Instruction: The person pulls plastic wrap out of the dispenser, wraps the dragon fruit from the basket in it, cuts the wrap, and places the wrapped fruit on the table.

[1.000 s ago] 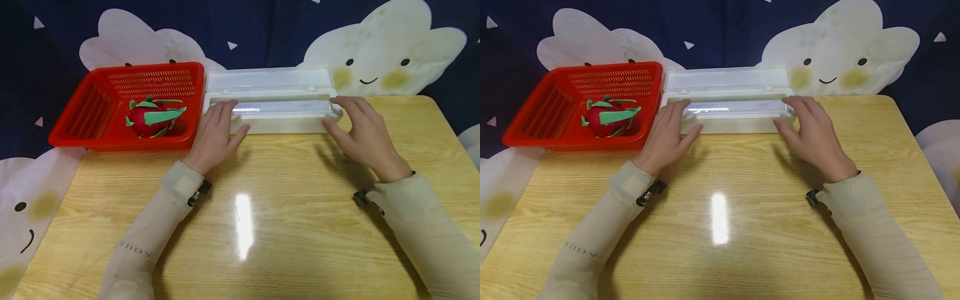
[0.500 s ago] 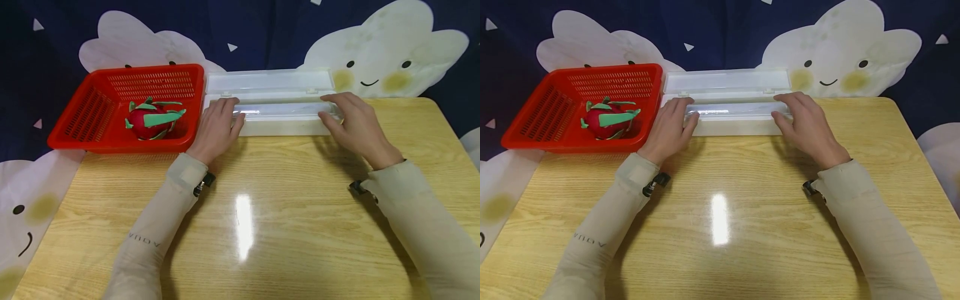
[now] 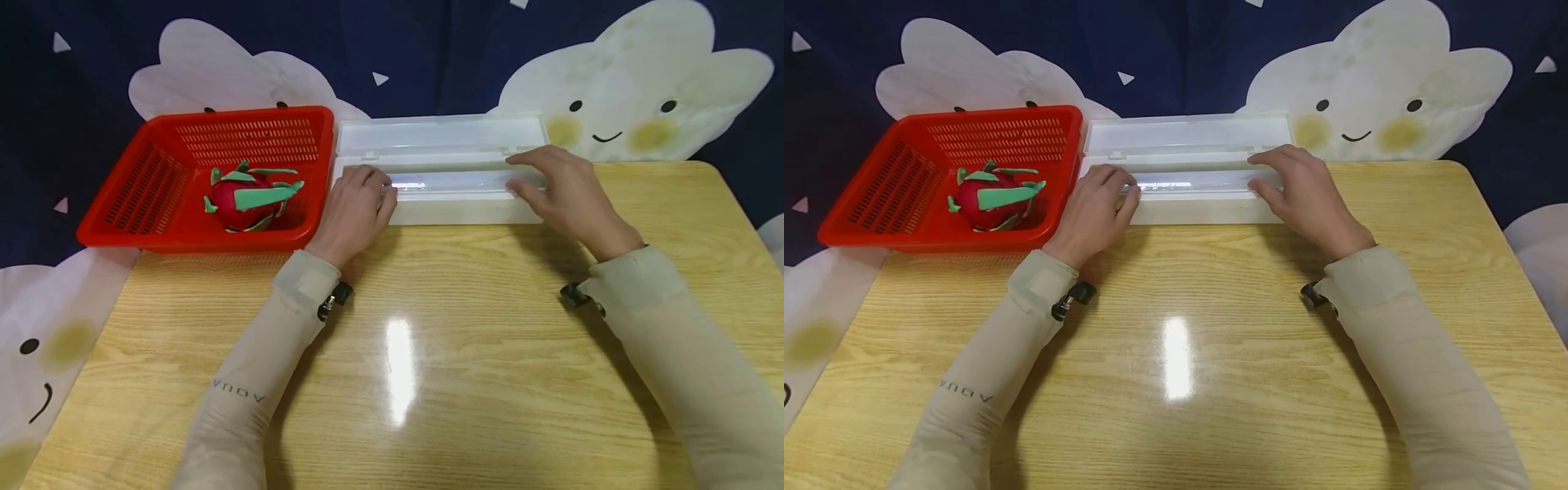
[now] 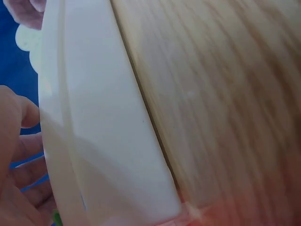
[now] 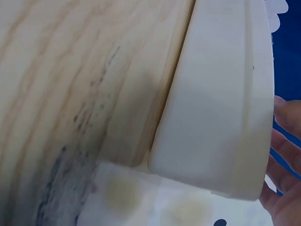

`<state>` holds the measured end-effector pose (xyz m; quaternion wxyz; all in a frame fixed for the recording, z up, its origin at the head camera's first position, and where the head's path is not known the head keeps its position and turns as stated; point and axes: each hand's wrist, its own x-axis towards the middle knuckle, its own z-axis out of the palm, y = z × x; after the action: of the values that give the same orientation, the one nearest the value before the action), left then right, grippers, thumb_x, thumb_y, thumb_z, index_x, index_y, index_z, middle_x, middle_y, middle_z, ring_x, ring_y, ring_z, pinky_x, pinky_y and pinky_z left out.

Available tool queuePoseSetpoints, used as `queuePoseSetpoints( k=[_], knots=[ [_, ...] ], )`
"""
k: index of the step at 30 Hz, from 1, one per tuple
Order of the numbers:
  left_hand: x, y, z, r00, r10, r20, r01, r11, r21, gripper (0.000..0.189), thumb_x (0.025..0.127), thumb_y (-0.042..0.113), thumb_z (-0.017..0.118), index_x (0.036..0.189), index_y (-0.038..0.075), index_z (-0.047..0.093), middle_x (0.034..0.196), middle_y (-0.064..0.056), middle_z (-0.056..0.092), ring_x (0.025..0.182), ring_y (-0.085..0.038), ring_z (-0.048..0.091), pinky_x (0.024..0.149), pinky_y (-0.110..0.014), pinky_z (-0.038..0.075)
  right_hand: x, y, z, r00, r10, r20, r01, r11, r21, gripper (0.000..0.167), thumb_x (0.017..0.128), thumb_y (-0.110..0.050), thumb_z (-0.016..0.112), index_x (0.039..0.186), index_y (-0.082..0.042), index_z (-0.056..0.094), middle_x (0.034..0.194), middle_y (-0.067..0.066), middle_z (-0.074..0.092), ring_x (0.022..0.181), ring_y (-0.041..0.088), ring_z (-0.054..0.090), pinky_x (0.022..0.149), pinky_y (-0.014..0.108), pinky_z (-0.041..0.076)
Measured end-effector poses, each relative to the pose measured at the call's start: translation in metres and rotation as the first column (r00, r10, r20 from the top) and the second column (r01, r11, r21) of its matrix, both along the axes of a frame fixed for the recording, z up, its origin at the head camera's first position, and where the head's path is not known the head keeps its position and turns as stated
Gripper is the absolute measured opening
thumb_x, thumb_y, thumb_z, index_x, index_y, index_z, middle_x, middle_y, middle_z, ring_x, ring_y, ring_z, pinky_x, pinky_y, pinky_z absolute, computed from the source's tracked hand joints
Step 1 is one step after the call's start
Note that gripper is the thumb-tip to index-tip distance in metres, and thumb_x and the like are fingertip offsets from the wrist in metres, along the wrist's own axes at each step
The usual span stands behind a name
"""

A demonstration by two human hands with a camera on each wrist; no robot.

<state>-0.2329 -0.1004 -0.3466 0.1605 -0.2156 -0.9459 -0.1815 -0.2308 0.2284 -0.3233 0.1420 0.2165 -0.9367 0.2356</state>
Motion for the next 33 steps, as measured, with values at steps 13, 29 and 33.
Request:
queuePoseSetpoints(
  k=[13,29,33],
  knots=[
    [0.006,0.002,0.007,0.999,0.002,-0.044,-0.004,0.999,-0.049,0.031,0.105,0.023,0.052,0.111,0.004,0.076,0.115,-0.013,0.077,0.112,-0.033,0.064,0.106,-0.041,0.053,-0.009,-0.005,0.000,0.999,0.037,-0.009,-0.037,0.998,0.058,0.017,0.097,-0.009,0.070,0.110,-0.005,0.080,0.110,0.017,0.079,0.112,0.043,0.069,0.100,0.059,0.052],
    [0.003,0.002,0.011,0.999,0.050,-0.005,-0.050,0.998,-0.042,0.022,0.105,0.017,0.057,0.116,0.005,0.072,0.115,-0.015,0.075,0.106,-0.033,0.066,0.102,-0.041,0.055,-0.013,-0.014,-0.011,0.998,0.059,-0.003,-0.059,0.997,0.048,0.025,0.106,-0.013,0.050,0.115,0.005,0.065,0.108,0.025,0.071,0.092,0.039,0.065,0.086,0.054,0.052],
    [0.000,0.003,0.010,0.998,0.059,-0.022,-0.060,0.998,-0.037,0.021,0.106,0.018,0.055,0.116,0.006,0.070,0.112,-0.014,0.076,0.106,-0.032,0.067,0.102,-0.040,0.055,-0.015,-0.015,-0.017,0.997,0.072,-0.027,-0.070,0.995,0.072,0.027,0.108,-0.012,0.043,0.120,0.007,0.058,0.105,0.025,0.069,0.081,0.035,0.060,0.074,0.049,0.050]
  ],
)
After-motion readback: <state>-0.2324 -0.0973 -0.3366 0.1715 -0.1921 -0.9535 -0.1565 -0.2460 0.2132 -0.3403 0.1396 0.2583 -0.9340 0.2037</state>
